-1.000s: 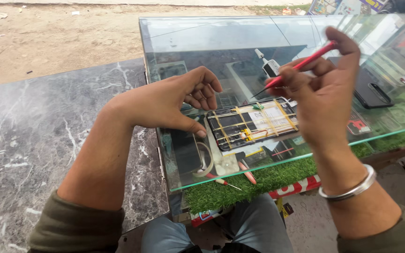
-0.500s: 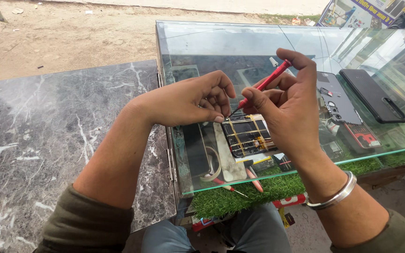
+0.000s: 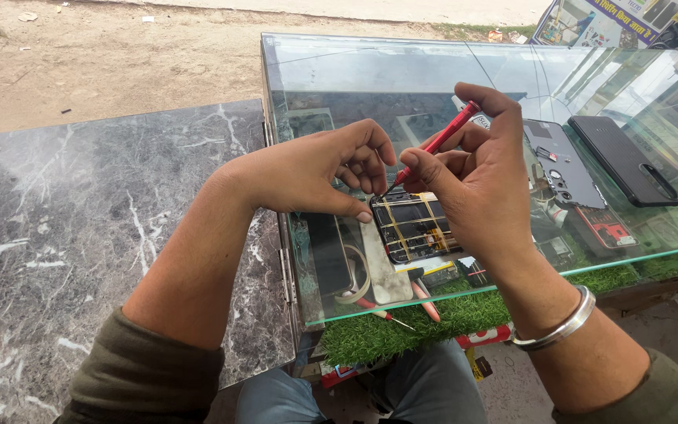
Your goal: The person works on a disassembled smartphone on a glass counter, using a red precision screwdriver-like tool on the phone's frame and internal components. They then hold the phone upright and apply adhesive from a T-7000 tube along its inner edge, set the tube down, and pick up the phone's back cover.
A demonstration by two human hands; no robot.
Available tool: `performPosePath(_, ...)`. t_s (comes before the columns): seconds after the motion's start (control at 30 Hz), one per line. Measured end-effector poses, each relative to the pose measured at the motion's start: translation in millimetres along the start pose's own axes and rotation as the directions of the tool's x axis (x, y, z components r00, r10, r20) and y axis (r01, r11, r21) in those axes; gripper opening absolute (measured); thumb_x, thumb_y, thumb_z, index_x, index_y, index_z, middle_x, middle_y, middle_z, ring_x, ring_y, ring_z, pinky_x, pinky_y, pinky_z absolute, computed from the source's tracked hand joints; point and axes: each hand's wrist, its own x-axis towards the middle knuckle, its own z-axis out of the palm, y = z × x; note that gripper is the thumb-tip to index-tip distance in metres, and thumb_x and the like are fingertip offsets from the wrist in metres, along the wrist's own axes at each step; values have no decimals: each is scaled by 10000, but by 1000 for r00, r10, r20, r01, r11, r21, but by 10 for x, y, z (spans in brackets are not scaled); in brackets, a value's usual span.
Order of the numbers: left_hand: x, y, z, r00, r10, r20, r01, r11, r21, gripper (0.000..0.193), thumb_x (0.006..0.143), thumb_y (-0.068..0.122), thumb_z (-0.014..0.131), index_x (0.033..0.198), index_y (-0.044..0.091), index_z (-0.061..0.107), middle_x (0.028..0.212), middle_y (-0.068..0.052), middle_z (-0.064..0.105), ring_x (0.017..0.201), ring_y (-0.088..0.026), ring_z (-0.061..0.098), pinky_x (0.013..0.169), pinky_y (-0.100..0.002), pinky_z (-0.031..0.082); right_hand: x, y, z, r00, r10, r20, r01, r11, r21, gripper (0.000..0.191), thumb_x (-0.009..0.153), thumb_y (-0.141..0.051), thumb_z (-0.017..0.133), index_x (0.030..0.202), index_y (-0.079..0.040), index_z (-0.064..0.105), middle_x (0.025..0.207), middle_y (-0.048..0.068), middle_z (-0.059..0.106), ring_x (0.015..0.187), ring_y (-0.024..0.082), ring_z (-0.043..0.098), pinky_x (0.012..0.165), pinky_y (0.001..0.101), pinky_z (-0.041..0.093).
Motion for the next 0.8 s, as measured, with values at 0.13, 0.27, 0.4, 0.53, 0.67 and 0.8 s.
performPosePath(0.13, -1, -10, 11, 999, 44, 19, -43, 998, -40, 648, 787, 185, 844, 1324, 104, 492, 1100, -49, 735, 1064, -157, 694, 972, -325, 544, -14, -2, -5, 1000, -3, 5, 3, 1000, -5, 708, 977, -95, 770, 1483, -44, 276, 978, 125, 650, 858, 185, 761, 760, 319, 680)
performPosePath(0.27, 2, -8, 7, 998, 57, 23, -56, 997, -45, 640, 797, 197, 844, 1323, 100, 493, 1103, -54, 734, 1062, -160, 690, 967, -327, 538, -11, 17, -14, 1000, -22, 3, 22, 1000, 2, 702, 985, -79, 767, 1484, -44, 274, 983, 128, 648, 858, 186, 759, 756, 318, 674)
performPosePath(0.4, -24, 13, 16, 998, 52, 16, -52, 999, 0, 645, 793, 225, 853, 1317, 105, 498, 1102, -46, 736, 1062, -162, 692, 968, -333, 534, -45, 26, -5, 999, -34, 6, 34, 999, -13, 701, 990, -58, 766, 1486, -44, 271, 993, 131, 650, 863, 183, 757, 760, 309, 669)
performPosePath(0.53, -31, 40, 19, 999, 38, 4, -38, 999, 36, 664, 786, 264, 861, 1319, 109, 497, 1111, -45, 744, 1083, -167, 698, 985, -340, 534, -42, -18, 19, 996, -78, 31, 79, 997, -28, 704, 997, -46, 769, 1498, -55, 275, 1003, 139, 648, 878, 186, 753, 769, 302, 651)
performPosePath(0.67, -34, 42, 21, 1000, 13, -12, -12, 999, 44, 710, 776, 289, 863, 1342, 108, 474, 1123, -54, 748, 1111, -178, 710, 1015, -353, 546, -40, -153, 45, 982, -167, 86, 183, 957, -225, 715, 983, -74, 791, 1508, -67, 305, 971, 132, 694, 883, 173, 775, 756, 288, 648)
performPosePath(0.8, -25, 21, 43, 998, 46, -34, -43, 997, 69, 782, 760, 300, 881, 1360, 77, 432, 1165, -77, 708, 1125, -201, 707, 1006, -373, 567, -34, -329, 38, 933, -290, 214, 332, 923, -196, 502, 1055, -76, 640, 1467, -38, 356, 1132, 113, 721, 977, 160, 764, 818, 275, 639)
